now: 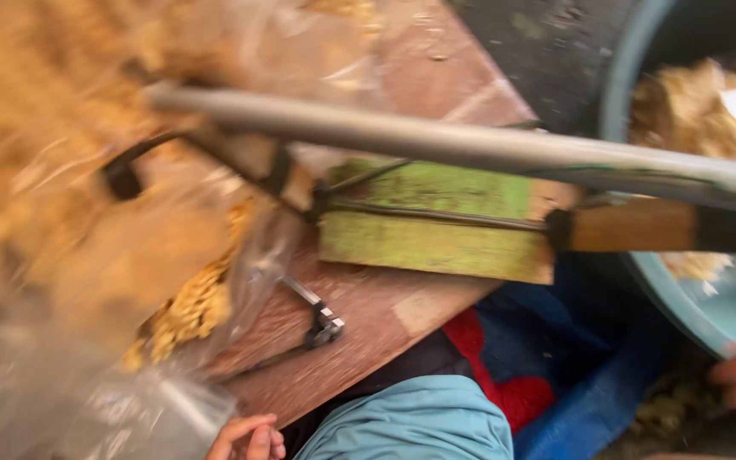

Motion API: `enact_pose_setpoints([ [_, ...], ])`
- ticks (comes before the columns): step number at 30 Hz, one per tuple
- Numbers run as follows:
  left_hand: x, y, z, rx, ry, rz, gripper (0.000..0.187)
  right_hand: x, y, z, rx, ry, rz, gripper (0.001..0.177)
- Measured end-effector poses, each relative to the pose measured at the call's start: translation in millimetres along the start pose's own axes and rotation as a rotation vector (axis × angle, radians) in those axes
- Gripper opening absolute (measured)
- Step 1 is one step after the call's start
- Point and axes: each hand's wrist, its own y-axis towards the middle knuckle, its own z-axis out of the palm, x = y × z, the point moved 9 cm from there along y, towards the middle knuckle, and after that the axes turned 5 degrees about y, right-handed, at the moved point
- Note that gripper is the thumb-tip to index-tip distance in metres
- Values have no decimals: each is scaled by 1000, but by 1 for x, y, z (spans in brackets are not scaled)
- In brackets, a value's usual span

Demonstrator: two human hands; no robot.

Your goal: Packaging waffle-shaped snacks into small plastic bags using tongs and sealing them with a heat sealer.

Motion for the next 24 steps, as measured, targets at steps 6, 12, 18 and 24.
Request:
enact_pose_setpoints([
  [6,-43,-7,-62,-17,-209,413,18,316,114,236,354,-131,-451,30],
  [12,-61,-22,-120,-476,26,378,19,383,169,318,80,-143,-599,24],
  [18,-89,3,-140,-626,326,181,62,400,212,356,-22,-398,-522,51],
  [24,-90,-5,-155,-613,412,155,57,411,176,348,-132,-375,-566,44],
])
